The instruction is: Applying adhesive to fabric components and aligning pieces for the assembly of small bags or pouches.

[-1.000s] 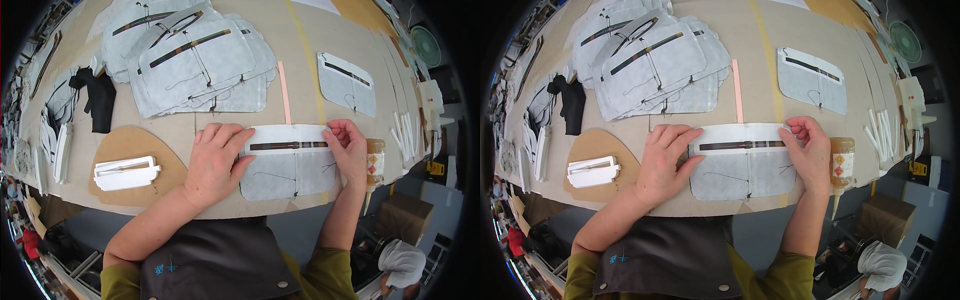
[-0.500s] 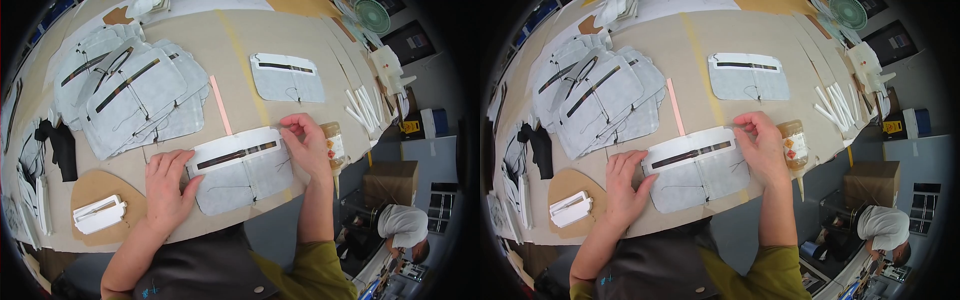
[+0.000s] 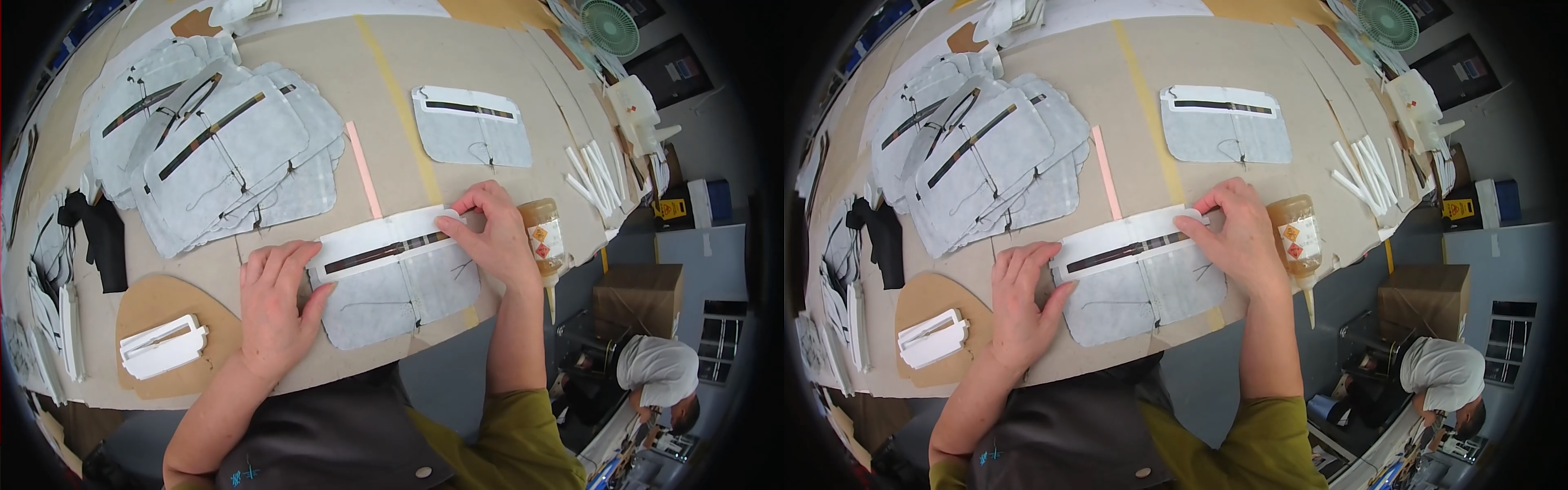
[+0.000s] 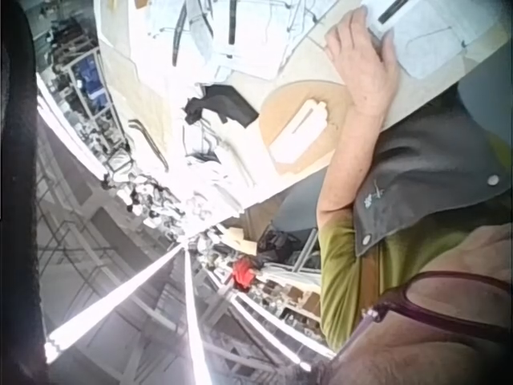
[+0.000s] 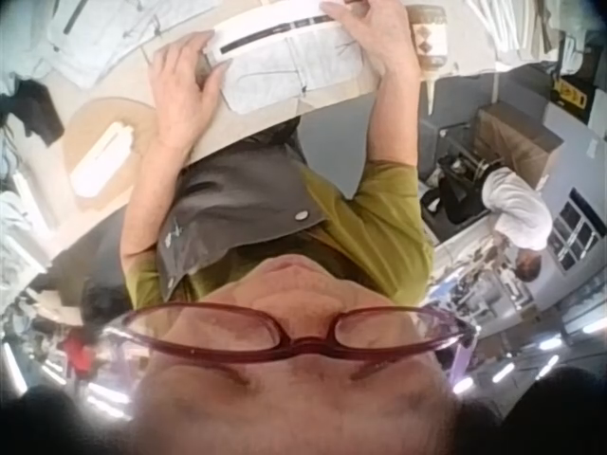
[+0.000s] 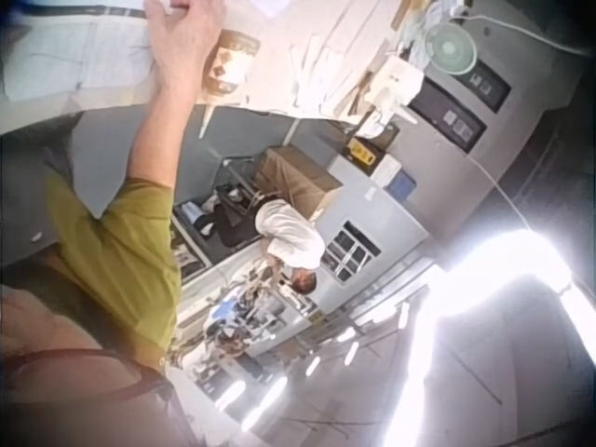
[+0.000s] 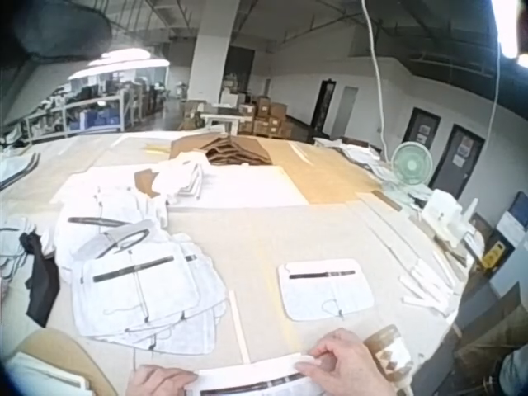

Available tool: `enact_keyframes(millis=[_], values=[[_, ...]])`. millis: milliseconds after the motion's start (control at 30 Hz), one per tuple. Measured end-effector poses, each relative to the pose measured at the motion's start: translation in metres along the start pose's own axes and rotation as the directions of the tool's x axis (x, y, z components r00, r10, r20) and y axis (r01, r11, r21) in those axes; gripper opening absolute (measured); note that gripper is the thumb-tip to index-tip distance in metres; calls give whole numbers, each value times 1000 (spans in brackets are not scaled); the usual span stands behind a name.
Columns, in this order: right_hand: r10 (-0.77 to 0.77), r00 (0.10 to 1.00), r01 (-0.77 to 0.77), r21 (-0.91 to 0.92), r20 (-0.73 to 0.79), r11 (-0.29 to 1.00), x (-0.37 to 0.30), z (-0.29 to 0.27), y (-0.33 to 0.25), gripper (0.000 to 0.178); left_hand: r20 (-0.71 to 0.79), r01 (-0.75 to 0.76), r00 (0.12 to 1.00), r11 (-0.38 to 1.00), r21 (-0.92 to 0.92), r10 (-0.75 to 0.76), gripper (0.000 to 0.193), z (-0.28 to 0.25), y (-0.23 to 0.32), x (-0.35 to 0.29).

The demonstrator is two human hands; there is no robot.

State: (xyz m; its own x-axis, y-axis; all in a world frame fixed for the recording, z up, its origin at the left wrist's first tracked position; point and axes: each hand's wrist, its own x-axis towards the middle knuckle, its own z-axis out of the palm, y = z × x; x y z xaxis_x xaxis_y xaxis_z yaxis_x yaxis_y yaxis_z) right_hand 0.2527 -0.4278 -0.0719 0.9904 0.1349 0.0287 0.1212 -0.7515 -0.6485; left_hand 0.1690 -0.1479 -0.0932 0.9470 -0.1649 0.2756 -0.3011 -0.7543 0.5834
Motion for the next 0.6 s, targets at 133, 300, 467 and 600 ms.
enact_keyframes(millis=[133,300,467,600], values=[[-20,1000,20,11,0,1000,3,6,7,19,11,7,1000,1000,-8,-7,48,1,0,1],[-53,998,55,43,-31,998,2,12,10,12,-6,7,1000,1000,-28,-7,50,-1,0,-1],[-129,991,131,80,-38,988,4,15,19,9,1,60,998,998,-9,-60,51,-1,-3,-3],[-74,997,74,70,-6,995,5,8,16,9,14,52,999,999,17,-52,51,0,1,0]])
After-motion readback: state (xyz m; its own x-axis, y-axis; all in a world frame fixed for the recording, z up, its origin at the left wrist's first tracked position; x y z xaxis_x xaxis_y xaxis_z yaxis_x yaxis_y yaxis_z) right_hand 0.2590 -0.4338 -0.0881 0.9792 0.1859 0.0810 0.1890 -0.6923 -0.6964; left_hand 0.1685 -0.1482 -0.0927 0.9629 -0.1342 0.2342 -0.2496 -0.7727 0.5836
